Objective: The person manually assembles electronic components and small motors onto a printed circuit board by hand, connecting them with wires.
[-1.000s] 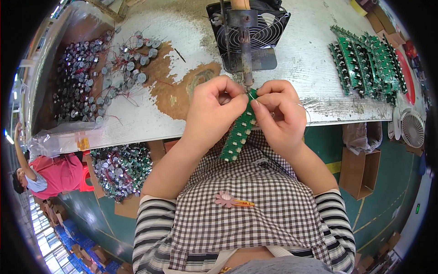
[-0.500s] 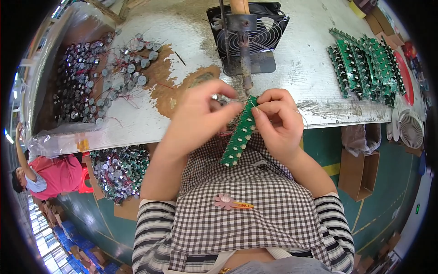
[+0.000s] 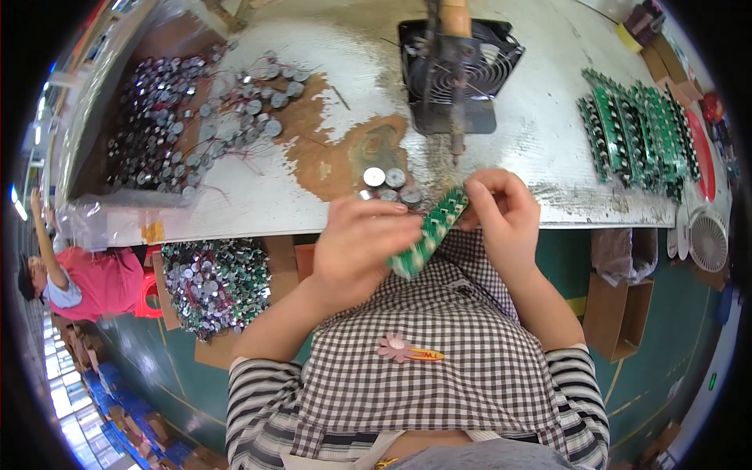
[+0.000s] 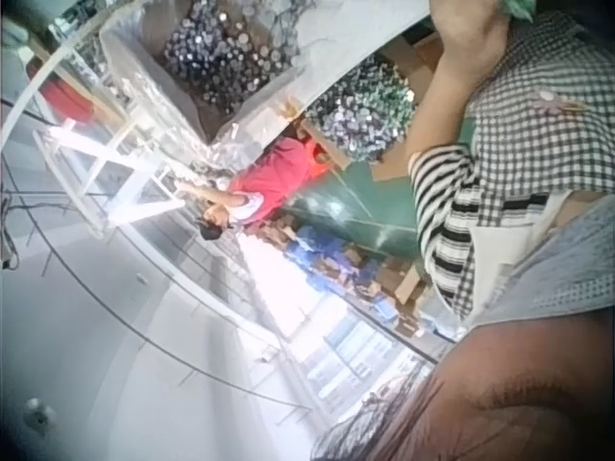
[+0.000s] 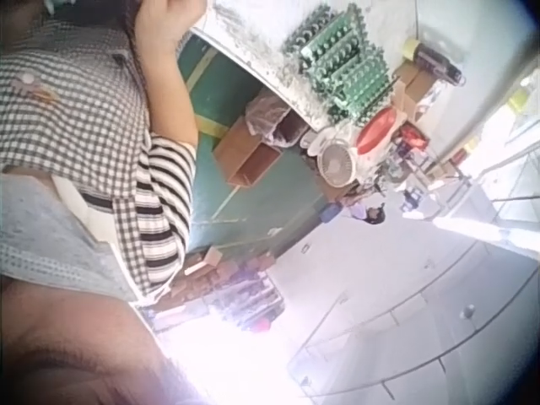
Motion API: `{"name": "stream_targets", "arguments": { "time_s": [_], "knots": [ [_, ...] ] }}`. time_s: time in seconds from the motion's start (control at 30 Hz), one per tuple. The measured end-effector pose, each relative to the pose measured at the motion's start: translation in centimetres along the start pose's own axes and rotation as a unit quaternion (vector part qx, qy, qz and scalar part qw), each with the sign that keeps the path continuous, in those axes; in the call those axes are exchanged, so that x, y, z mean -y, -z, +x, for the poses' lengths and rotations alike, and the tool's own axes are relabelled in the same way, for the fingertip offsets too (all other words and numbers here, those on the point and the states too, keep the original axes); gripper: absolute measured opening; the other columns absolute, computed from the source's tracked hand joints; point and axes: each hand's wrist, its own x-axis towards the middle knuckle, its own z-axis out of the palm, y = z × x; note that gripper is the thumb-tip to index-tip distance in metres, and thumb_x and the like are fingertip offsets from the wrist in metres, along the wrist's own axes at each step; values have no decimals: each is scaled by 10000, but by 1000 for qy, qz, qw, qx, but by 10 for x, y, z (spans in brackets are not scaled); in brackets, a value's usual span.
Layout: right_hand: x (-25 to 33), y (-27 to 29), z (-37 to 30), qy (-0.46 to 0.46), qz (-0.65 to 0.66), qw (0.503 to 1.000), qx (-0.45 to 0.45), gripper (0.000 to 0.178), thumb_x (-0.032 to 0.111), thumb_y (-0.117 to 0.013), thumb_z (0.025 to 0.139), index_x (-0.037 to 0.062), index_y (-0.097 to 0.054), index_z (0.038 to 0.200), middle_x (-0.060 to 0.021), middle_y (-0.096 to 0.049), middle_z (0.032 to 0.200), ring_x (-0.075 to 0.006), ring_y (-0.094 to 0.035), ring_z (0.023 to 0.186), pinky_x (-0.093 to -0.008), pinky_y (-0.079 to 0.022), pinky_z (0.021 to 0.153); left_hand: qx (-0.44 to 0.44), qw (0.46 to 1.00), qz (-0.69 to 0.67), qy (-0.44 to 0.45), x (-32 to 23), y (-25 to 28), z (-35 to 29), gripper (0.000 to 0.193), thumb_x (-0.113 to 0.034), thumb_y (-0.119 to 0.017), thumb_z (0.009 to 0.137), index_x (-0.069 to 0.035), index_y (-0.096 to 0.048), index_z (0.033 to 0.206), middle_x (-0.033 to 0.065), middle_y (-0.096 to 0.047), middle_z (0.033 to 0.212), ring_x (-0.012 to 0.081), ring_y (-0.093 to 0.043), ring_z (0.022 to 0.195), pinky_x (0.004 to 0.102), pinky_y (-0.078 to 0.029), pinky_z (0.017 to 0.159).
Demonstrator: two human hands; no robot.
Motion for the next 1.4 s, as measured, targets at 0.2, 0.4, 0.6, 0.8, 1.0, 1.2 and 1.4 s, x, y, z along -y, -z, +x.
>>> {"name": "stream_targets", "arguments": {
  "time_s": [0.2, 0.4, 0.6, 0.8, 1.0, 1.2, 1.4],
  "knots": [
    [26, -13, -20, 570, -346, 742, 70, 255, -44, -678, 708, -53, -602, 951, -202, -637, 956, -286, -616, 686, -315, -513, 558, -285, 724, -553, 298, 11, 30, 12, 85, -78, -574, 914, -3, -602, 941, 60, -653, 842, 138, -612, 710, 265, -496, 672],
    [39, -63, -24, 319, -295, 885, 164, 197, 32, -537, 887, -53, -582, 1059, -124, -615, 701, -259, -569, 546, -330, -465, 525, -315, 791, -410, 328, -20, 9, 8, 140, -175, -553, 947, -45, -605, 938, -24, -559, 799, 67, -510, 707, 234, -440, 649],
    [21, -79, -21, 483, -348, 796, 106, 127, 46, -521, 907, -46, -603, 936, -136, -560, 644, -296, -553, 523, -351, -416, 501, -217, 653, -650, 322, -19, 29, 12, 102, -114, -533, 901, -79, -572, 813, -45, -541, 734, 46, -490, 646, 191, -385, 575],
    [16, -85, -18, 433, -365, 820, 88, 107, 50, -523, 914, -17, -584, 857, -143, -578, 670, -313, -545, 519, -379, -398, 465, -235, 830, -418, 284, -15, 15, -3, 161, -180, -506, 953, -37, -575, 978, -30, -540, 801, 39, -483, 709, 207, -407, 628],
    [22, -90, -16, 424, -326, 842, 70, 160, 74, -502, 932, -25, -605, 861, -149, -607, 714, -299, -589, 587, -344, -453, 537, -217, 720, -583, 308, -9, 6, -10, 220, -259, -461, 983, -58, -547, 965, -29, -518, 767, 45, -447, 668, 199, -365, 587],
    [14, -96, -17, 366, -231, 900, 48, 196, 125, -486, 955, -43, -576, 999, -169, -607, 739, -276, -570, 563, -348, -449, 542, -328, 825, -393, 239, -17, -7, -4, 218, -178, -504, 974, -11, -517, 1113, -5, -563, 947, 42, -480, 858, 219, -424, 752],
    [8, -82, -18, 453, -343, 822, 41, 167, 101, -505, 943, -41, -590, 960, -176, -598, 712, -339, -570, 561, -396, -426, 496, -211, 683, -611, 340, -11, 11, 2, 184, -245, -516, 955, -75, -575, 920, -54, -531, 759, 25, -445, 658, 190, -341, 558]
  ]
}}
